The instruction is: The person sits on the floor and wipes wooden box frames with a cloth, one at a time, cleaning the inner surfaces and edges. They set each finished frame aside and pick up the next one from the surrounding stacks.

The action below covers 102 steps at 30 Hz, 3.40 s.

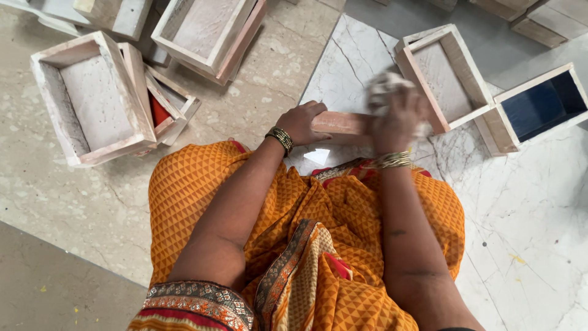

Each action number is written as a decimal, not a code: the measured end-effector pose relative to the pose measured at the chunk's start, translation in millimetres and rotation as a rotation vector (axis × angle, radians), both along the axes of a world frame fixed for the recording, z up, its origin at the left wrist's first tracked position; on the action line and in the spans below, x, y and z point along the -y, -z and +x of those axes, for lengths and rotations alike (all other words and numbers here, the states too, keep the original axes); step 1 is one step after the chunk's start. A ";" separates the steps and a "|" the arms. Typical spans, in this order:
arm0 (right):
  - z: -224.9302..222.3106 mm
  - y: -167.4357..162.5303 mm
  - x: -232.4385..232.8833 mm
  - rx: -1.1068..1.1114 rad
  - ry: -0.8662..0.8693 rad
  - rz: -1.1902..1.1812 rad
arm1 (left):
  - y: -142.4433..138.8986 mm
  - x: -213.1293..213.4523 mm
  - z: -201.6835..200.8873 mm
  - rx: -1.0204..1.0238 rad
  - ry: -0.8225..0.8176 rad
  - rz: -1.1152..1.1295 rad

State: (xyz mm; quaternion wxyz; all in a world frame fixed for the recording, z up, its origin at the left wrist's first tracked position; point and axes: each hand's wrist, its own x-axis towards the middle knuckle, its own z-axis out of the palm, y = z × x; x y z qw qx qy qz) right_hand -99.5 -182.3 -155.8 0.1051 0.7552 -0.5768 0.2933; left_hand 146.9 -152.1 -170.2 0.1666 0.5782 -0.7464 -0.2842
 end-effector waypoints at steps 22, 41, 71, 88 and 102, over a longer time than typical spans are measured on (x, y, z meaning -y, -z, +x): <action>-83.3 50.2 57.0 1.643 0.016 0.287 | -16.9 -1.9 -21.1 0.200 0.035 0.010; -49.5 27.2 13.4 1.700 -0.156 0.081 | -49.5 1.5 -122.7 0.291 -0.022 -0.148; 84.8 -114.0 -45.7 -0.067 0.165 0.343 | -18.9 -61.2 -23.6 -0.209 -0.294 -0.192; 53.9 -91.7 -90.5 -0.150 0.182 0.169 | -75.5 -97.5 -52.7 0.322 -0.068 -0.712; 21.1 -79.4 -88.9 1.295 -0.050 0.455 | -81.0 -101.2 -40.3 0.157 0.028 -0.339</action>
